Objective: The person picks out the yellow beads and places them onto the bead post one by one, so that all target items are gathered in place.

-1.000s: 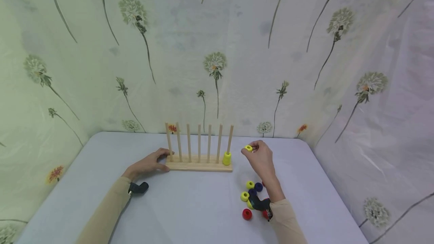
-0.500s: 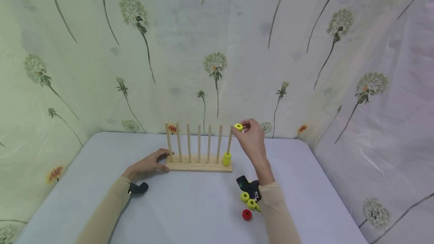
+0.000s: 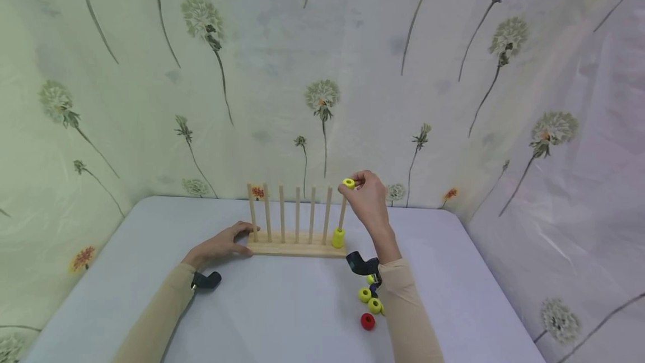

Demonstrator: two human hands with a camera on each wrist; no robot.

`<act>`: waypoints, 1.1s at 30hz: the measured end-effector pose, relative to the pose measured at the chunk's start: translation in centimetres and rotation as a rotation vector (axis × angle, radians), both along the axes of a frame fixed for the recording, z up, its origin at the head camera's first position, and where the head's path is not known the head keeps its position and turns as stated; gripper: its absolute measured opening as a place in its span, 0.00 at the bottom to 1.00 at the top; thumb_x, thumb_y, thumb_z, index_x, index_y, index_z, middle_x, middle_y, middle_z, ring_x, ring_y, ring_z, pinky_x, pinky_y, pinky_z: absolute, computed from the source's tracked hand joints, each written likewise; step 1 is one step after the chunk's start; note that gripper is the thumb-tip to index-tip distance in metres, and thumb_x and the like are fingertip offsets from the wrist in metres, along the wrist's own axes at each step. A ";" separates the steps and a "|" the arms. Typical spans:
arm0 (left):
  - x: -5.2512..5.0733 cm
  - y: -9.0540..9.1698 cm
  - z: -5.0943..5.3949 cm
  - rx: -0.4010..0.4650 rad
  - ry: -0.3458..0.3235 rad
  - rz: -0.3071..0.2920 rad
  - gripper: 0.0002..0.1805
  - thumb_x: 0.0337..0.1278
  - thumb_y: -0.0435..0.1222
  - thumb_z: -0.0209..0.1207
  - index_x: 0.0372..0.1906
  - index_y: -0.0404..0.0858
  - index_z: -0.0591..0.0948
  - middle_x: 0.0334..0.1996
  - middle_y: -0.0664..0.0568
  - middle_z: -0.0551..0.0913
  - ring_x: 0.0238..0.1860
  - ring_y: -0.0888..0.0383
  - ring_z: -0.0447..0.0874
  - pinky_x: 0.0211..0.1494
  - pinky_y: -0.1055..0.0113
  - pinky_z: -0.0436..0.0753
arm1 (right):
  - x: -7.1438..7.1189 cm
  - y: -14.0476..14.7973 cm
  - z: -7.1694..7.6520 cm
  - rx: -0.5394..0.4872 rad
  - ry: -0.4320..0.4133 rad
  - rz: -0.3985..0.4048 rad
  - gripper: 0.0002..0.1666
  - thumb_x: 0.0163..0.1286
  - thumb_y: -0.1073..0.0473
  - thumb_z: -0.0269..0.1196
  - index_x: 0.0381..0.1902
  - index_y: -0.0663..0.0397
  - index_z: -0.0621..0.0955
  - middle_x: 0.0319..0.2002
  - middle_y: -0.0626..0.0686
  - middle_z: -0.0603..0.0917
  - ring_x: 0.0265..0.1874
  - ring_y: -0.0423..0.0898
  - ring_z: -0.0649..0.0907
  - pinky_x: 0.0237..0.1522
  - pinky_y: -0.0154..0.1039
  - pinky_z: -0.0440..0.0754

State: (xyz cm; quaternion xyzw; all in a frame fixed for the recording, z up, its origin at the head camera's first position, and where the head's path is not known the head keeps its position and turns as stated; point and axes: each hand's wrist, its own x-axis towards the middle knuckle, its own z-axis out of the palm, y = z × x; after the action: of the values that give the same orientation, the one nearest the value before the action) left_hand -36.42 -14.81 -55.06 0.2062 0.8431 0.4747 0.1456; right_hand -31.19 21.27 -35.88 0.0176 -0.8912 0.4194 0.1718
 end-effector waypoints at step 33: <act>0.3 0.0 0.3 -0.006 0.009 -0.009 0.39 0.45 0.40 0.73 0.65 0.38 0.71 0.67 0.45 0.64 0.71 0.45 0.59 0.75 0.48 0.55 | -0.5 0.7 -1.4 0.027 -0.051 0.020 0.22 0.62 0.52 0.63 0.49 0.61 0.78 0.42 0.57 0.80 0.41 0.51 0.78 0.43 0.42 0.76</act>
State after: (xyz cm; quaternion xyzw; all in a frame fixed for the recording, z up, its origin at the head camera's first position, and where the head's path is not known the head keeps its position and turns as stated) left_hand -36.17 -14.78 -54.80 0.2118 0.8442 0.4707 0.1445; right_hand -31.69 21.98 -37.26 0.0183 -0.9007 0.4094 0.1442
